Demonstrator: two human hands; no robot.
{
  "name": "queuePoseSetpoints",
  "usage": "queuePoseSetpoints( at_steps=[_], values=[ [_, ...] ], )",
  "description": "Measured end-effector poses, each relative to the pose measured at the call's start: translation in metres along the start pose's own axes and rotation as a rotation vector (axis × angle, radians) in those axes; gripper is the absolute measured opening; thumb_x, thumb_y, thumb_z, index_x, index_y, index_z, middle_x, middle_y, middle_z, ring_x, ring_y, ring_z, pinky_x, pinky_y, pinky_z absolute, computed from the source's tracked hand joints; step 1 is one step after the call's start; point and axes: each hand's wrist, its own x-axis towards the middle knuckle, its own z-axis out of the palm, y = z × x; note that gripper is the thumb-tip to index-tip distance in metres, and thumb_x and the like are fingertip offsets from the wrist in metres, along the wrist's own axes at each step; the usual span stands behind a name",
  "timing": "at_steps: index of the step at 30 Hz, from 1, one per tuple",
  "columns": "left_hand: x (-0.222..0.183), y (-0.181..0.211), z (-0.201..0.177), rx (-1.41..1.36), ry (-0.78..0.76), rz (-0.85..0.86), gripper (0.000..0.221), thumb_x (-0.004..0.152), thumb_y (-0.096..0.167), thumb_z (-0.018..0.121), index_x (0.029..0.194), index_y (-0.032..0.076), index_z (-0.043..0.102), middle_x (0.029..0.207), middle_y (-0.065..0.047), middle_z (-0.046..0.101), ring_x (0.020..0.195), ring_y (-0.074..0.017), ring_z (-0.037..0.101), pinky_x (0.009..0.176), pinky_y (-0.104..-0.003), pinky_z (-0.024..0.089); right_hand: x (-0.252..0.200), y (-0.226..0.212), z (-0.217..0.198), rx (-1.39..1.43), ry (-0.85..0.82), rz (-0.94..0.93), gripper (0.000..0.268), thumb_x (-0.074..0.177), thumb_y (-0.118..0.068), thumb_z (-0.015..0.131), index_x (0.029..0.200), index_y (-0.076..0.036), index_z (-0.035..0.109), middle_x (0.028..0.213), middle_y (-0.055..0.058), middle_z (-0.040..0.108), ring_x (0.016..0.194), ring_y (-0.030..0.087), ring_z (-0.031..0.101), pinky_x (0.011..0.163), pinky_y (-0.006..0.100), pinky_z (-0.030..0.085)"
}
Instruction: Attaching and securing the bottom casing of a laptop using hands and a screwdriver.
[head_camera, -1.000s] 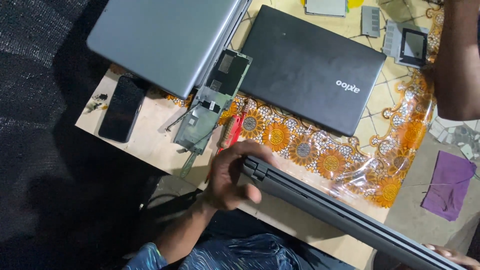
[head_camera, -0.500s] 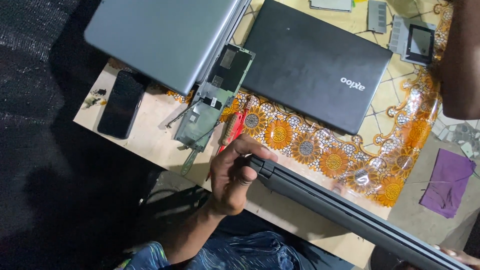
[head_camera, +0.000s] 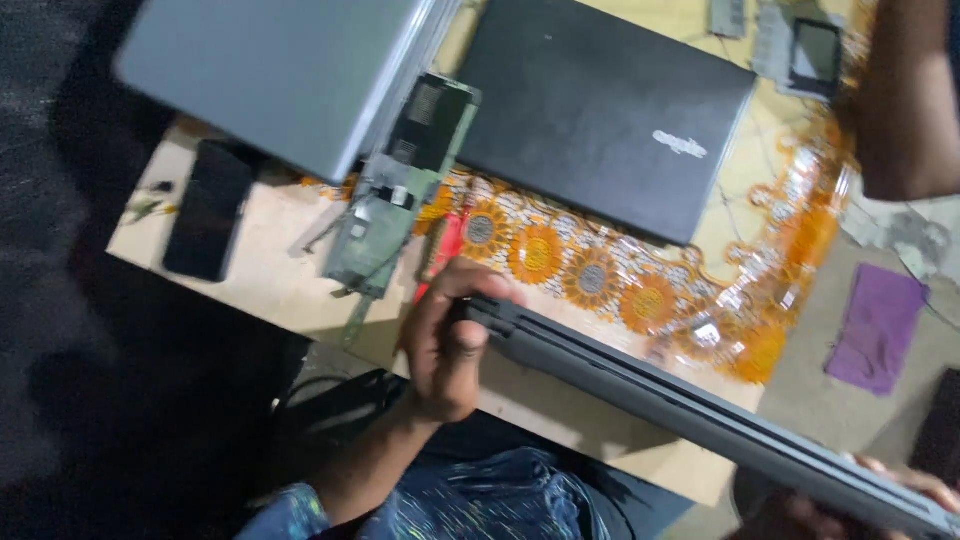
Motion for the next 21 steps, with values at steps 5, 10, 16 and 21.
queuePoseSetpoints(
  at_steps=[5,10,16,21],
  values=[
    [-0.012,0.002,-0.017,0.283,-0.196,0.023,0.064,0.09,0.05,0.066,0.132,0.006,0.047,0.105,-0.01,0.066,0.099,-0.02,0.063,0.089,-0.033,0.054,0.028,-0.045,0.0,0.784,0.39,0.869,0.029,0.1,-0.043,0.046,0.111,-0.02,0.06,0.087,0.003,0.058,0.092,0.022,0.066,0.089,0.034,0.057],
    [-0.004,0.002,-0.021,0.303,-0.274,0.183,0.056,0.092,0.033,0.069,0.139,0.019,0.041,0.112,-0.016,0.061,0.1,-0.0231,0.065,0.088,-0.035,0.058,0.033,-0.071,0.035,0.315,0.217,0.374,0.058,0.095,-0.049,0.05,0.131,-0.006,0.037,0.1,0.013,0.048,0.085,0.021,0.053,0.082,0.029,0.048],
    [0.003,0.011,-0.025,0.385,-0.336,0.166,0.039,0.087,0.031,0.068,0.116,0.017,0.046,0.106,-0.021,0.062,0.092,-0.0259,0.069,0.085,-0.031,0.06,0.038,-0.069,0.033,0.343,0.206,0.353,0.075,0.079,-0.063,0.071,0.122,-0.009,0.041,0.094,0.008,0.05,0.084,0.017,0.055,0.079,0.027,0.052],
    [0.001,0.012,-0.028,0.45,-0.313,0.197,0.041,0.083,0.032,0.068,0.112,0.014,0.045,0.101,-0.022,0.06,0.089,-0.0299,0.069,0.079,-0.032,0.063,0.046,-0.073,0.031,0.457,0.222,0.377,0.068,0.076,-0.053,0.079,0.116,-0.01,0.046,0.091,0.008,0.055,0.078,0.018,0.059,0.074,0.023,0.052]
  ],
)
